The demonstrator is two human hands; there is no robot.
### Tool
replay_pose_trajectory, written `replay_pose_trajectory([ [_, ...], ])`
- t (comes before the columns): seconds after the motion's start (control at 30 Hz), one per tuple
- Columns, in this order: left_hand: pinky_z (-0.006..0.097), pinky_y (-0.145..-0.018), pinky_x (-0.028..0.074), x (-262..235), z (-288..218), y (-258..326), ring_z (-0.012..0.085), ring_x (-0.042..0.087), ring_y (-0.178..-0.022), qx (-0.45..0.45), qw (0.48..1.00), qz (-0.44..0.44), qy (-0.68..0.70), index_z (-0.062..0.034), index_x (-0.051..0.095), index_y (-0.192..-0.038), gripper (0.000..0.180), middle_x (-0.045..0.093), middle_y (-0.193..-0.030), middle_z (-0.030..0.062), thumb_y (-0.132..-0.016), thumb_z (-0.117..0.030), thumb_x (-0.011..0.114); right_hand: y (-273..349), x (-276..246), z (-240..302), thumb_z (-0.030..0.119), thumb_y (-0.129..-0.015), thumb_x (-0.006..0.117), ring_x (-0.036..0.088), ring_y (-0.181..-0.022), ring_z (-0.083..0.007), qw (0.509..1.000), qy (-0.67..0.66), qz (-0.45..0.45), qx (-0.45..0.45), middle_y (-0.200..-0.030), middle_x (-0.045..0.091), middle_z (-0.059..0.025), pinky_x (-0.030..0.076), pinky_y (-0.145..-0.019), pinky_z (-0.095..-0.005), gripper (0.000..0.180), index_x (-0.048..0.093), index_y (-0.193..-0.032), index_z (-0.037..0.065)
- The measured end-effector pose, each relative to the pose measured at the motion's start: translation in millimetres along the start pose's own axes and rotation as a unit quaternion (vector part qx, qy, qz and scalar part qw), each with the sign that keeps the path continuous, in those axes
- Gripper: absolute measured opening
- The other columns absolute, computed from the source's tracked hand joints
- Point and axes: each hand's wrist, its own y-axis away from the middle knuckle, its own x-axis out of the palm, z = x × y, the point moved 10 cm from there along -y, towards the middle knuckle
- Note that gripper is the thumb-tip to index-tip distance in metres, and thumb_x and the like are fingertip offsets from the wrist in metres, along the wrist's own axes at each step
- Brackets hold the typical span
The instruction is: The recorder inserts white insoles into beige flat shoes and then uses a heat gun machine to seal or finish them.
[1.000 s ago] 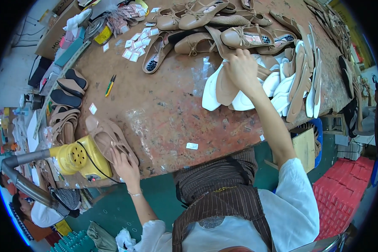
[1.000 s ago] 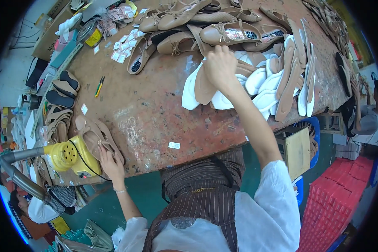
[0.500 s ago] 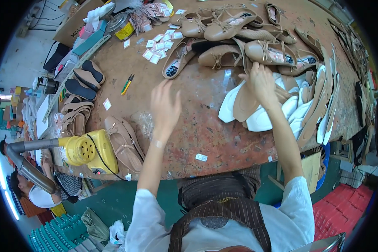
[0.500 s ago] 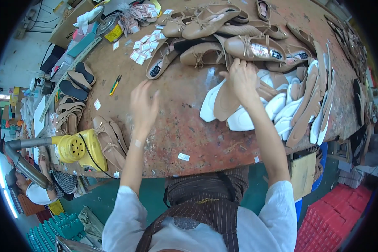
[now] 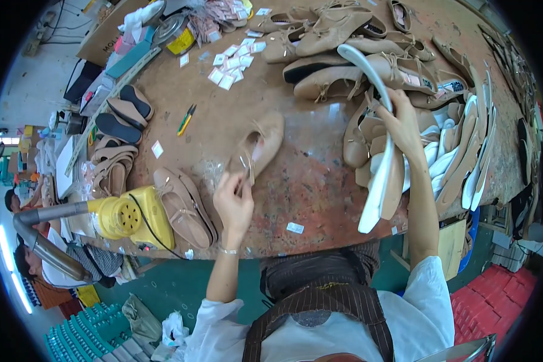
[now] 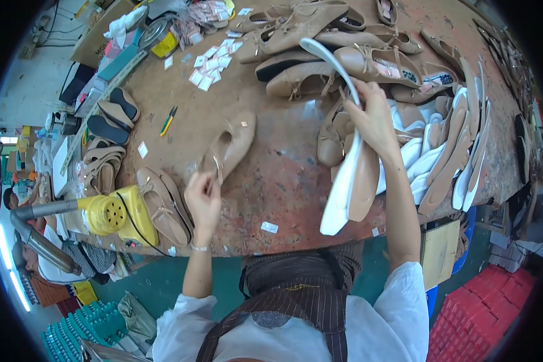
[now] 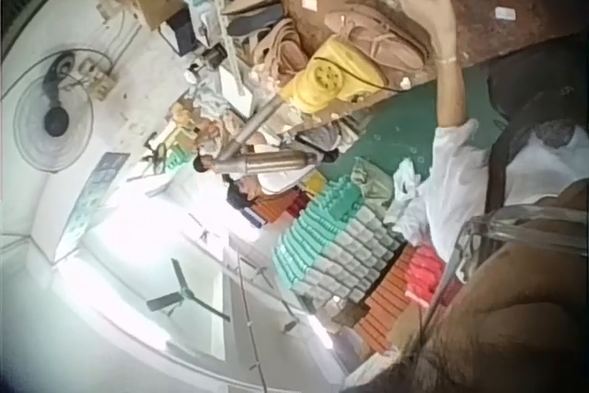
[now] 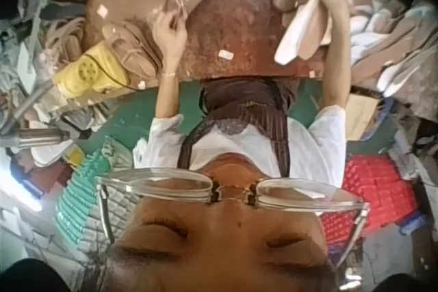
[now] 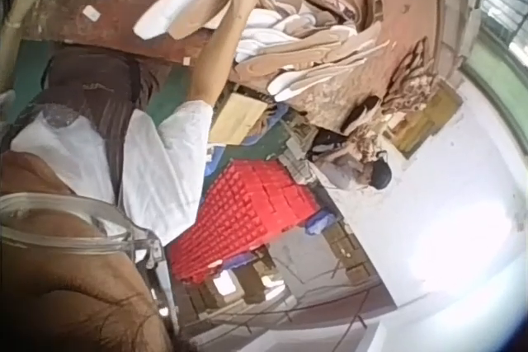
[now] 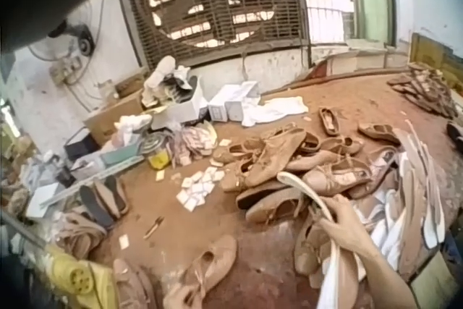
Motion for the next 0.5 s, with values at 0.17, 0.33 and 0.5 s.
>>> replay_pose_trajectory([
  [0.17,0.041,-0.104,0.039,-6.2,-52.8,52.1,0.0347,0.05,-0.123,0.072,0.996,-0.034,0.041,-0.0024,0.052,-0.135,0.06,0.053,-0.131,0.0179,-0.083,-0.021,0.075,36.2,7.9,62.9,0.02,-0.088,0.064,0.06,-0.087,-0.0128,0.878,-0.477,0.018,0.035,-0.097,0.061,-0.0051,0.046,-0.08,-0.025,0.036,0.059,-0.118,0.002],
  [0.33,0.039,-0.114,0.031,80.6,-147.0,41.4,0.0239,0.04,-0.136,-0.061,0.709,0.282,0.644,0.0014,0.029,-0.15,0.076,0.044,-0.145,0.0128,-0.093,-0.029,0.07,72.2,41.4,108.3,0.025,-0.088,0.063,0.058,-0.103,-0.0183,0.719,-0.683,0.129,0.003,-0.115,0.057,-0.0111,0.046,-0.092,-0.0308,0.044,0.05,-0.123,0.001],
  [0.5,0.038,-0.102,0.047,108.2,-174.8,46.8,0.0196,0.051,-0.125,-0.089,0.701,0.296,0.643,-0.0009,0.033,-0.147,0.073,0.05,-0.138,0.0106,-0.087,-0.009,0.075,80.5,6.3,72.2,0.019,-0.092,0.064,0.056,-0.104,-0.0149,0.902,-0.431,0.007,-0.009,-0.113,0.059,-0.0078,0.044,-0.093,-0.0305,0.036,0.054,-0.122,0.002],
])
